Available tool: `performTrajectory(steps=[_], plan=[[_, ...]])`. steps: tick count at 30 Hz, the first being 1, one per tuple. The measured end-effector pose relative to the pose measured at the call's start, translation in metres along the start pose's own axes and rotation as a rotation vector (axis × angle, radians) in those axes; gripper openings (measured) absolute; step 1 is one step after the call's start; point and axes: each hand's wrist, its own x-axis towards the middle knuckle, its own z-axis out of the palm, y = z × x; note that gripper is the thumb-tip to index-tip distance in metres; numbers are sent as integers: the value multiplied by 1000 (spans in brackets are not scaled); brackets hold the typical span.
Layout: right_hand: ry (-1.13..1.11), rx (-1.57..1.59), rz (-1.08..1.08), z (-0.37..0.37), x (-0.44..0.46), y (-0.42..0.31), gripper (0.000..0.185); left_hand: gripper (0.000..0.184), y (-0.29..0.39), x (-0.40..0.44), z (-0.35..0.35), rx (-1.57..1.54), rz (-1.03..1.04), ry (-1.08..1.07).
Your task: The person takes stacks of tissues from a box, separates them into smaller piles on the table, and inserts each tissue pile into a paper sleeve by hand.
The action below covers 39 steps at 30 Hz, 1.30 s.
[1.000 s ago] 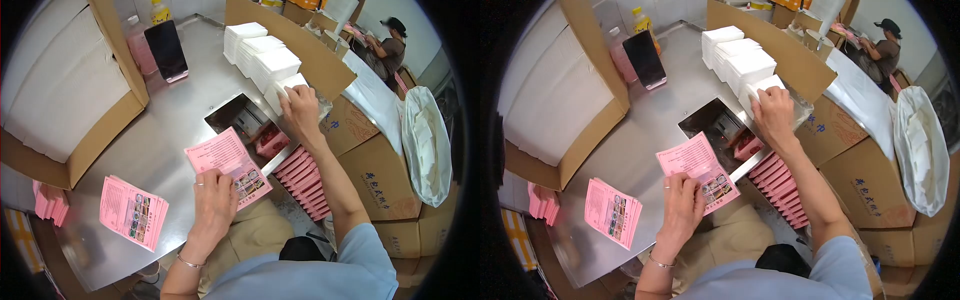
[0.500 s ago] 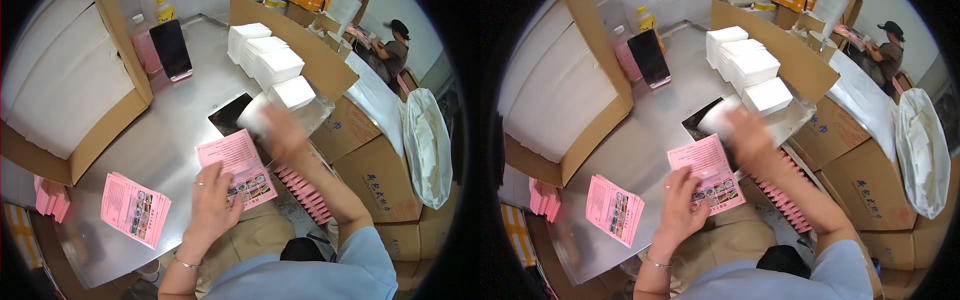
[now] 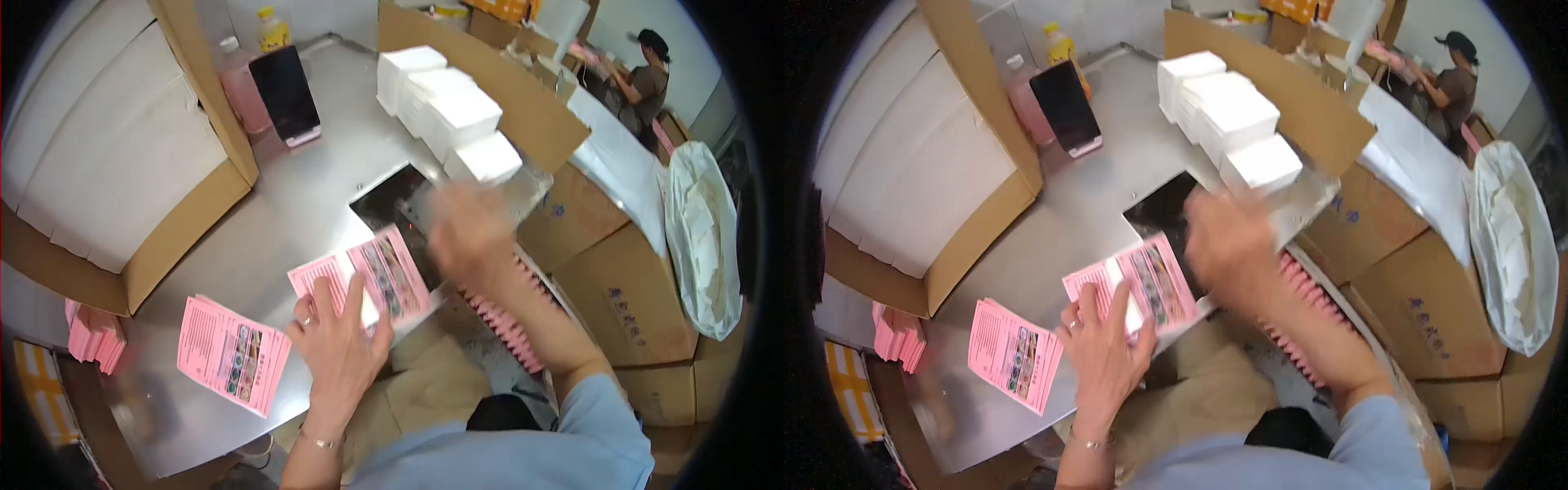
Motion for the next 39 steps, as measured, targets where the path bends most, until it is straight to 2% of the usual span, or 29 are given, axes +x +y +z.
performTrajectory(steps=[1, 2, 3, 4, 5, 7, 9, 10, 12, 14, 16, 17, 19, 20, 21, 23, 24, 25, 27, 28, 30, 31, 32, 34, 35, 37, 38, 39], plan=[[-45, -233, 120, -3, 9, 25, 38, 63, 2, -5, -2, 6, 13, -24], [37, -369, 122, 7, 11, 52, 27, 61, 6, 2, 1, -2, -4, 9], [-108, -387, 188, 16, 7, 74, 22, 59, 10, 9, 4, -20, -27, 51], [-18, -231, 158, 22, 6, 85, 18, 60, 9, 9, 5, 17, 42, 176], [-14, -241, 148, 22, 2, 97, 18, 60, 7, 10, 5, 8, 40, 188], [-79, -127, 231, 21, -1, 102, 15, 57, 3, 7, 0, 7, 112, 136], [-86, -83, 249, 23, -3, 104, 14, 55, 5, 5, -12, 10, 93, 38], [-23, -85, 212, 24, -3, 104, 16, 53, 6, 7, -15, 11, 77, -36], [36, -82, 178, 23, -5, 101, 20, 53, 4, 0, 7, -42, 113, -10], [122, -127, 126, 20, -7, 99, 31, 54, -1, -6, 15, -90, 149, 20], [62, 137, -91, 15, -19, 47, 37, 61, -1, -7, 15, -494, 109, -127], [4, 303, -222, 9, -27, 10, 40, 61, -4, -6, 8, -496, 102, -130], [-225, 394, -410, -10, -60, -56, 39, 73, -15, 4, -17, -247, -18, -97], [-168, 445, -464, -9, -63, -60, 40, 81, -17, 3, -19, -272, -31, -107], [-112, 492, -519, -8, -66, -65, 41, 86, -18, 2, -19, -277, 71, -102], [-230, 359, -364, 25, -36, -53, 35, 91, -6, 1, 1, -315, 94, 8], [-307, 294, -286, 41, -20, -49, 32, 82, 5, 7, -1, -375, 72, 54], [-413, 240, -214, 53, -10, -45, 30, 82, 5, 6, -3, -372, 72, 60], [-514, 175, -150, 77, -5, -32, 27, 72, 0, 4, -8, -291, 82, -17], [-552, 199, -68, 80, -7, -19, 30, 57, -6, -1, -22, -423, 76, -67], [-450, 366, 208, 83, -14, 12, 26, 52, -15, -14, -23, -496, 103, -51], [-643, 239, 334, 80, -8, 22, 19, 47, -16, -20, -25, -588, 117, -74], [-658, 146, 259, 79, -10, 27, 16, 28, -15, -22, -26, -613, 134, -20], [-764, -5, 194, 49, -8, 16, 13, 24, -34, -27, -24, -502, 130, 164], [-799, -80, 118, 33, -6, 13, 13, 28, -45, -36, -33, -350, -40, 245], [-36, -47, 5, 9, -5, 20, 18, 36, -69, -53, -51, -75, -409, 326], [10, -192, 51, 7, -1, 31, 21, 39, -81, -55, -55, 169, -497, 350], [54, -334, 94, 6, 7, 47, 24, 37, -100, -64, -50, 178, -462, 236]])
